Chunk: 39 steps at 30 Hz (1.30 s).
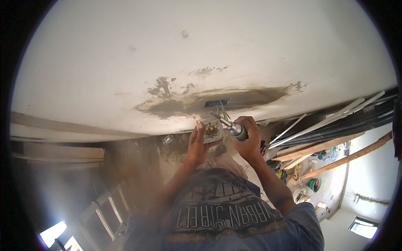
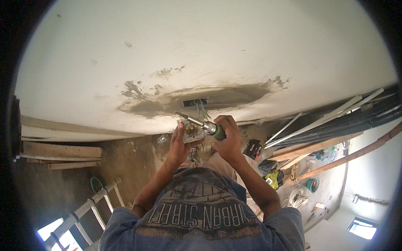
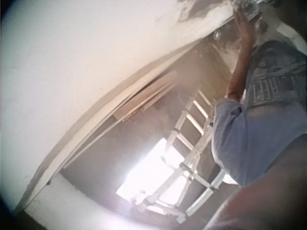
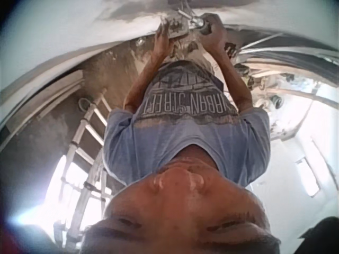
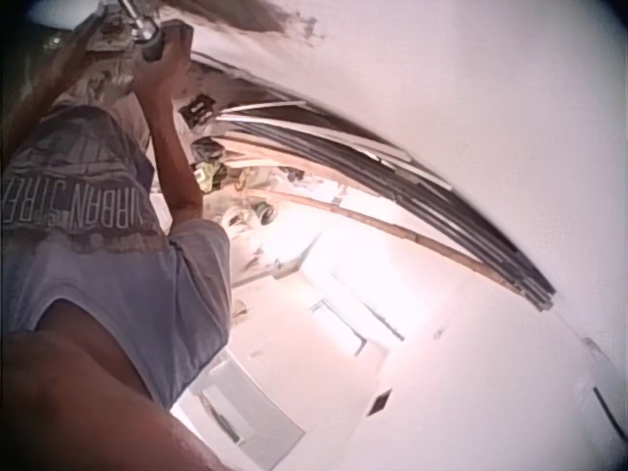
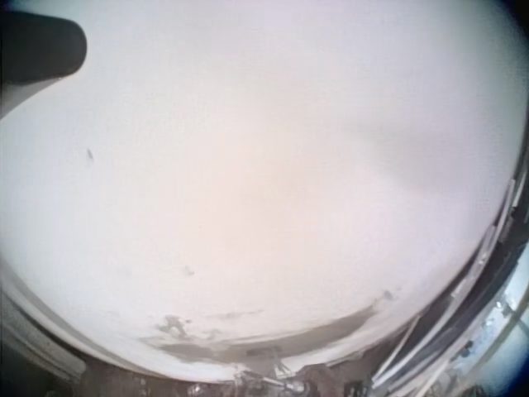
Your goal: The person uses a screwdriver to secure wires into an electrical box in a ceiling and then fits a circular mounting plate over the box.
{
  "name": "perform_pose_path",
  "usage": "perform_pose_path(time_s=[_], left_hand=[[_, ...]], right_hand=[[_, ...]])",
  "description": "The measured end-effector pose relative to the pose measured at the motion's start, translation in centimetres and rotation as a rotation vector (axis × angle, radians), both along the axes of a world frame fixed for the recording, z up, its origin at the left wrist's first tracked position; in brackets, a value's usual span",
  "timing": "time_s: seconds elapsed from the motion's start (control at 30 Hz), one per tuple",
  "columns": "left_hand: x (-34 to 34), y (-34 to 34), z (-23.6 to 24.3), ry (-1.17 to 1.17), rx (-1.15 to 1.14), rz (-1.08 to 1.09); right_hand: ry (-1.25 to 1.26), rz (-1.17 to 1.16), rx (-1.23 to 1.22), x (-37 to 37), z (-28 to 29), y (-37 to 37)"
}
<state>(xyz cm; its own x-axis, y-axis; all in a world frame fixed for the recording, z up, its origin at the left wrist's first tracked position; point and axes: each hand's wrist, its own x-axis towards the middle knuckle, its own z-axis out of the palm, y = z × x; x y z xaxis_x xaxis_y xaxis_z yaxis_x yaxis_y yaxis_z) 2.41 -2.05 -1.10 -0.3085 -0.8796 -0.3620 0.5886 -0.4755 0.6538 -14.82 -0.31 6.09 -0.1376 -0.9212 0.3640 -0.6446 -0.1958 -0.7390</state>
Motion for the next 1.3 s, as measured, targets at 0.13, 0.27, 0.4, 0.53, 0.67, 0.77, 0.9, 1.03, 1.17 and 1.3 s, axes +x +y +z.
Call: perform_pose_path(time_s=[0.13, 0.27, 0.4, 0.53, 0.67, 0.77, 0.9, 1.03, 1.17, 1.3], left_hand=[[-0.2, 0.3, -0.4, -0.088, -0.036, 0.029], [-0.3, 0.5, -2.2, -0.195, -0.144, 0.075], [-0.3, 0.5, -0.8, -0.281, -0.153, 0.059], [-0.3, 0.4, 1.1, -0.364, -0.232, 0.060], [0.3, 0.5, 0.6, -0.141, -0.119, -0.035], [0.5, 0.3, 1.1, -0.102, -0.041, -0.057], [0.6, -0.1, 0.7, -0.024, -0.070, -0.078], [0.8, -0.4, 0.7, 0.001, -0.079, -0.105], [0.9, -0.4, 0.8, 0.003, -0.089, -0.107], [1.0, -0.5, 0.7, -0.011, -0.096, -0.125]], right_hand=[[-0.051, 0.030, 0.116, 0.1, 0.6, 0.0], [-0.163, 0.111, 0.251, 0.5, 0.4, -0.1], [-0.323, 0.195, 0.312, 1.5, 0.8, -0.9], [-0.069, 0.217, 0.446, 0.1, 2.5, -0.4], [0.065, 0.291, 0.335, -3.5, 7.0, 3.1], [0.017, 0.310, 0.653, -5.9, 10.7, 5.5], [0.317, 0.368, 0.467, -5.7, 13.0, 6.3], [0.491, 0.367, 0.363, -4.7, 13.7, 6.3], [0.565, 0.389, 0.365, -4.2, 14.4, 6.1], [0.631, 0.414, 0.382, -3.8, 15.4, 5.8]])
